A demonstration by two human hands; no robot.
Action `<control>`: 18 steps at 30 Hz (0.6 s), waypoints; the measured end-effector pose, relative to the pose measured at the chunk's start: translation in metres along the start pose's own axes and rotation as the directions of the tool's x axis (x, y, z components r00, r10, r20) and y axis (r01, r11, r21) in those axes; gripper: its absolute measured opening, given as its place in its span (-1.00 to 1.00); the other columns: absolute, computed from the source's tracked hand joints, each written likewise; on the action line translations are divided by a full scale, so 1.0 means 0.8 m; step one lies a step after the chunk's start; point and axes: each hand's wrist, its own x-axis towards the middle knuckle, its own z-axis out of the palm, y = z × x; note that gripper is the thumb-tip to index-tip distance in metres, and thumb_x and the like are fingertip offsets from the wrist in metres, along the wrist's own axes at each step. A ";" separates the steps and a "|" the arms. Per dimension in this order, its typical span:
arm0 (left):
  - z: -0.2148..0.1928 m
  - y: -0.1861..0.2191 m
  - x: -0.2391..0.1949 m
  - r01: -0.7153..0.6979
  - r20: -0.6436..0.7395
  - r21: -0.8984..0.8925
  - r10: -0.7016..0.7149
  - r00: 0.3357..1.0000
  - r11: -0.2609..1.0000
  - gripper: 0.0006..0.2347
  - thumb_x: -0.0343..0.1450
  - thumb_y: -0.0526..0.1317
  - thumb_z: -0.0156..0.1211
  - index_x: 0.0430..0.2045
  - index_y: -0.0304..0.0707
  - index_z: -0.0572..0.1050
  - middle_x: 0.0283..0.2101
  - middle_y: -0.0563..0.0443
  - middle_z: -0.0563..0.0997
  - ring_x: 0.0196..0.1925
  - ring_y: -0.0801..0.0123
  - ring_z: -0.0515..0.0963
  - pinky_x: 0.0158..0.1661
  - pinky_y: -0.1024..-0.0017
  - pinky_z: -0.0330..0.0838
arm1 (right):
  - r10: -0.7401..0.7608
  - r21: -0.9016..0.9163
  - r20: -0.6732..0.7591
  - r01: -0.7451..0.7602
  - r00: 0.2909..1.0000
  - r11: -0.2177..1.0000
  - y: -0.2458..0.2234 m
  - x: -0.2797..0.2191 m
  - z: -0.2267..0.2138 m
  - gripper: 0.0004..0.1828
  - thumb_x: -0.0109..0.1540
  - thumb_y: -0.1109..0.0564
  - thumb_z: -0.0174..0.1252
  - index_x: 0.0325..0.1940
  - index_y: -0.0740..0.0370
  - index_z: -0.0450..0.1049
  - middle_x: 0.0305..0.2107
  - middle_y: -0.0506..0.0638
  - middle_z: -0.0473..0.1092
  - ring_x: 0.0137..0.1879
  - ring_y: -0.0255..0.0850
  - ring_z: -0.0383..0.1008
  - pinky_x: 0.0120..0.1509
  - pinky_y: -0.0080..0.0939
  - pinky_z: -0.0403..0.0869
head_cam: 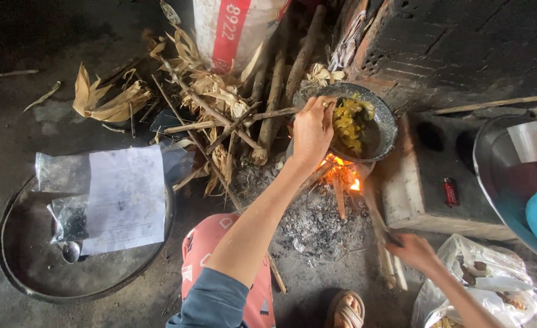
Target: The person stirs yellow food in a black pan over a wood fire using chopsticks. They occasionally adjust the firewood with their hand to maintain the flame.
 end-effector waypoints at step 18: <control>0.008 0.022 -0.003 -0.011 -0.015 0.124 0.013 1.000 0.992 -0.89 0.48 -0.37 0.05 -0.21 -0.22 0.53 -0.24 -0.06 0.60 -0.32 0.10 0.66 -0.22 0.23 0.52 | 0.210 0.097 -0.322 -0.188 0.923 0.977 -0.014 0.234 0.033 -0.08 0.15 -0.49 0.02 0.06 0.42 0.66 -0.07 0.40 0.61 0.16 0.28 0.57 0.16 0.08 0.52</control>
